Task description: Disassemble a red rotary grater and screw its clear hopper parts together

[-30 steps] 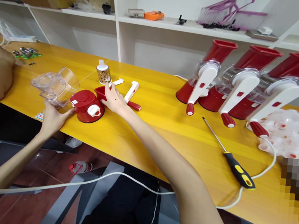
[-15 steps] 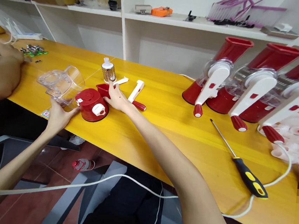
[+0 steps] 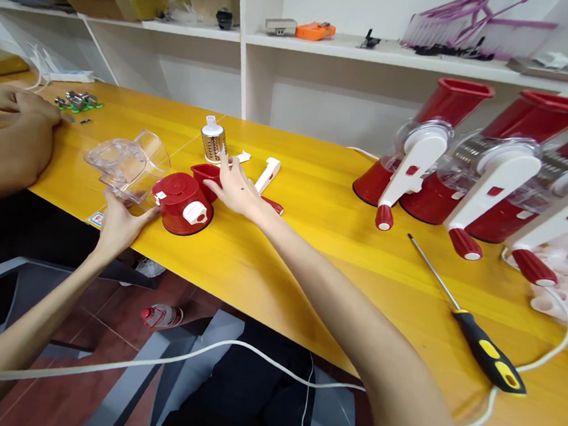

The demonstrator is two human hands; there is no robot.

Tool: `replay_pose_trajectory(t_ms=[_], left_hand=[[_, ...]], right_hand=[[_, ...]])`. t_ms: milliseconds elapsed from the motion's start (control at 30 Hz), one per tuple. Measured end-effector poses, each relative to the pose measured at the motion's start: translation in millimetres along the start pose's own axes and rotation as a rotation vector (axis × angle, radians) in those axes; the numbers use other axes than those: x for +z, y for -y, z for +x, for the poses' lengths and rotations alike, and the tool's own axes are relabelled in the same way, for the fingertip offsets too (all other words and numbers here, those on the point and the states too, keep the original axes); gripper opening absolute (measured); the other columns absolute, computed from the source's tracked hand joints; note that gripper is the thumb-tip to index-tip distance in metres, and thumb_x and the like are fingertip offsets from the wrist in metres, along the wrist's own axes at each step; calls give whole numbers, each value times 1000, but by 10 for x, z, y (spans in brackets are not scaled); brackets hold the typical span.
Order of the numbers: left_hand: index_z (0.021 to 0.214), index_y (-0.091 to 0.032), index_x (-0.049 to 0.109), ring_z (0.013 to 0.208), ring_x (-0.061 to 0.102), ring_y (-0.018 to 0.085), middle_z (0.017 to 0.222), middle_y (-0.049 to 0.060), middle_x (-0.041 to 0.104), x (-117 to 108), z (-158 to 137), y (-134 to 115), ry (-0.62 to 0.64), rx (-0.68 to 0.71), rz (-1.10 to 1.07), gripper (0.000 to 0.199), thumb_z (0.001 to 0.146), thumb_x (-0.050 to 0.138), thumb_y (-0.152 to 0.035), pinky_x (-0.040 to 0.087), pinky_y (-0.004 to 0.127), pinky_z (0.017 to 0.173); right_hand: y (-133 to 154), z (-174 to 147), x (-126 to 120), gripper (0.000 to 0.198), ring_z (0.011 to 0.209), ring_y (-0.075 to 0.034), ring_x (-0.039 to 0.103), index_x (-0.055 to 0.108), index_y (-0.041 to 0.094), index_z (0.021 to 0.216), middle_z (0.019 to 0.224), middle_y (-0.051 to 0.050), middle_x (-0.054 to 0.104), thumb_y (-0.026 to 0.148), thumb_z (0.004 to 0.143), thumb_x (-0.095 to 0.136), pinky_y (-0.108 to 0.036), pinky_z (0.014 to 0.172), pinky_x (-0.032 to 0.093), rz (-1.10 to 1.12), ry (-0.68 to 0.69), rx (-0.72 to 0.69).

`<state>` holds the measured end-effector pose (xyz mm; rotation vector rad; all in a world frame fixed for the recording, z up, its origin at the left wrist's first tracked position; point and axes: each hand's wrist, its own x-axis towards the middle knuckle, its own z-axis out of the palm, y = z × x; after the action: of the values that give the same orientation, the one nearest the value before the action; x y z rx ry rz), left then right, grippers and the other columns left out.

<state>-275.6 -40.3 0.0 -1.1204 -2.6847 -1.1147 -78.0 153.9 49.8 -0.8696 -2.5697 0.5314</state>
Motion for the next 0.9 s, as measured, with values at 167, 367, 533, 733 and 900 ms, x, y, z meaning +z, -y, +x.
replay_pose_trajectory(t_ms=[167,367,533,733,900], left_hand=[[128,-16,35,123,65,43,132,23,66,31,20,66,2,20,-25,82,71,78,-57,54,56,102],[140,-14,28,136,56,39,146,27,53,-12,5,78,-4,118,-124,94,72,80,-54,47,54,114],[153,-15,14,154,34,33,164,26,26,-139,-62,291,6,187,-248,114,66,80,-45,32,51,127],[139,-30,35,145,48,27,155,12,46,-464,-318,263,-252,198,-333,72,78,68,-45,43,49,121],[126,-45,46,127,62,26,133,-6,61,-662,-492,-278,-510,377,-248,48,81,54,-59,56,50,107]], right_hand=[[-323,-217,-394,66,135,-11,45,42,12,143,139,-11,46,56,94,38,-39,125,43,-110,-127,110],[-640,-567,-347,67,131,-9,48,46,11,139,132,-11,51,56,90,49,-35,121,48,-226,-48,192],[-659,-634,-144,60,126,-6,52,52,8,131,126,-10,55,52,91,49,-31,117,51,-222,21,155],[-536,-826,9,58,124,-5,53,53,7,129,124,-9,56,52,92,47,-29,116,52,-168,67,53],[-268,-1068,173,56,119,-4,53,54,7,125,119,-9,57,52,92,47,-27,112,53,-131,115,-83]])
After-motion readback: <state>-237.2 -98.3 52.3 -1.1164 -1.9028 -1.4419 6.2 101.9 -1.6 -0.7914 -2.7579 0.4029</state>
